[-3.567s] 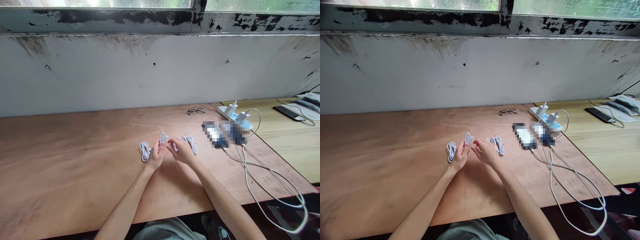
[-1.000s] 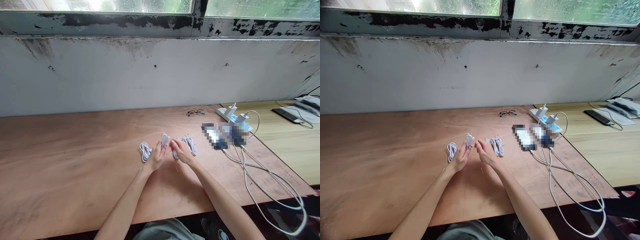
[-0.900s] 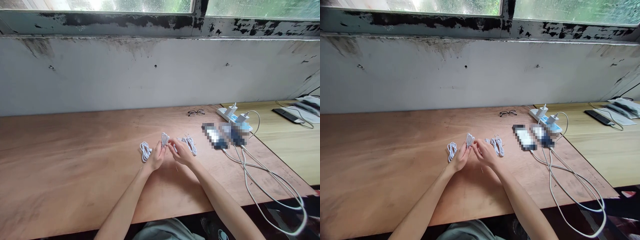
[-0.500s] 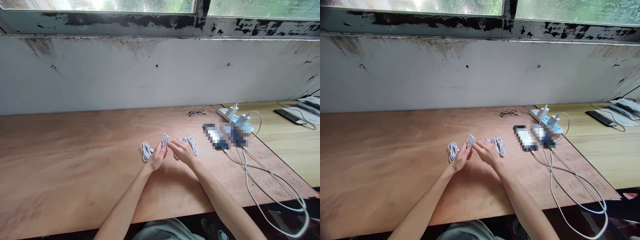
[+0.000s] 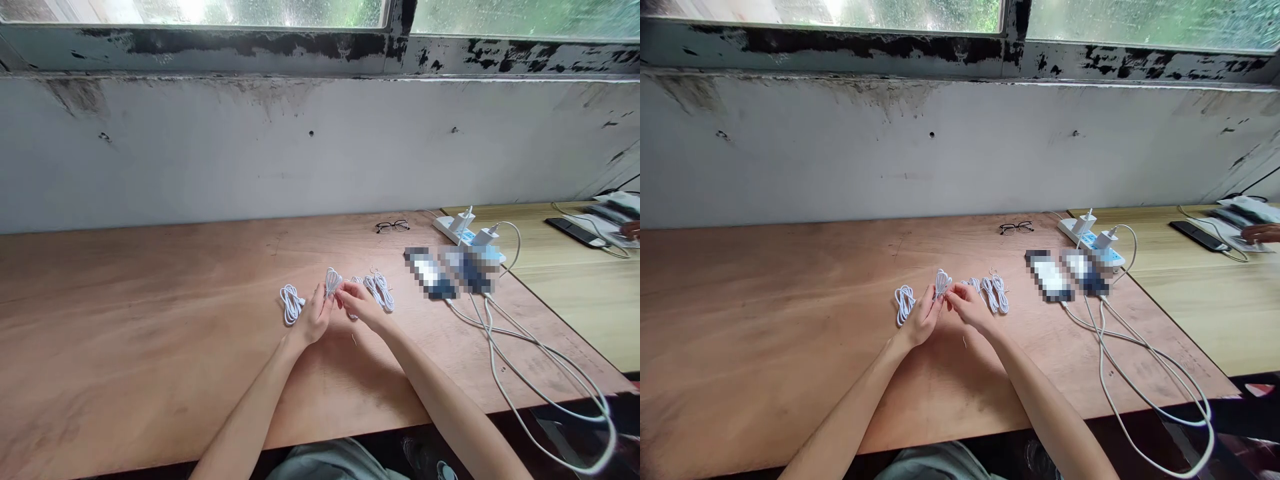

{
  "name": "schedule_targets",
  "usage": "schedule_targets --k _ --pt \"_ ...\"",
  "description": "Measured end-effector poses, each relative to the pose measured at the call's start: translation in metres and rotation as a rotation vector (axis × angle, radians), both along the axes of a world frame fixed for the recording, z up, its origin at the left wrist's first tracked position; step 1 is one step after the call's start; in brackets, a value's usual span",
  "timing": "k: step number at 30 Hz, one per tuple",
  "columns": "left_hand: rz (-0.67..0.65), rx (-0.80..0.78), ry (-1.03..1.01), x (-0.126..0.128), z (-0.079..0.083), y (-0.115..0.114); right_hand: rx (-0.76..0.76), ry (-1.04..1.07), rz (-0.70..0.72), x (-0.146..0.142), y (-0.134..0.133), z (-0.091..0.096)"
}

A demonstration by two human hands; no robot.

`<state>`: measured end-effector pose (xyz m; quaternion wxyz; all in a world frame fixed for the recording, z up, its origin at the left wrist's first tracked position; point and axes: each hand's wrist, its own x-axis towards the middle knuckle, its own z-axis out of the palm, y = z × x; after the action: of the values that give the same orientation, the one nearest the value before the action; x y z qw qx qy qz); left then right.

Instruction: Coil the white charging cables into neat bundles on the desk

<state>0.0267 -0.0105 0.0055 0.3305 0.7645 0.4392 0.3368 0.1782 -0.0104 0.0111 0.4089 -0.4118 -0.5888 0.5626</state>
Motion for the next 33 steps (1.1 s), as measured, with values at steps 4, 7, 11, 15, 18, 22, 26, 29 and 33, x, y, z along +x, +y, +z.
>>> schedule_targets --k 4,7,11,15,18,22,26,29,33 --pt "0.035 -0.171 -0.134 0.0 -0.004 0.002 0.519 -0.471 -0.147 -0.002 -0.004 -0.001" --pt "0.056 -0.275 -0.217 0.0 -0.009 0.004 0.727 -0.757 -0.154 0.002 -0.003 -0.005" --pt "0.035 -0.33 -0.264 -0.001 -0.013 0.004 0.875 -0.903 -0.138 0.007 0.001 -0.008" --pt "0.025 -0.267 -0.208 0.0 -0.007 0.002 0.745 -0.692 -0.16 0.002 0.001 -0.008" --pt "0.025 -0.106 -0.102 0.001 -0.001 0.0 0.406 -0.276 -0.143 -0.005 -0.002 -0.007" --pt "0.07 0.026 0.009 0.004 0.001 -0.003 -0.108 0.144 -0.016 -0.009 -0.002 -0.007" --pt "0.065 -0.004 0.037 0.006 -0.001 -0.004 -0.064 0.027 -0.069 -0.006 0.001 -0.008" --pt "0.069 -0.015 0.097 0.006 -0.001 -0.004 0.209 -0.212 -0.179 -0.004 0.002 -0.01" --pt "0.09 0.017 0.203 0.003 -0.002 -0.002 0.461 -0.532 -0.217 -0.001 0.002 -0.011"
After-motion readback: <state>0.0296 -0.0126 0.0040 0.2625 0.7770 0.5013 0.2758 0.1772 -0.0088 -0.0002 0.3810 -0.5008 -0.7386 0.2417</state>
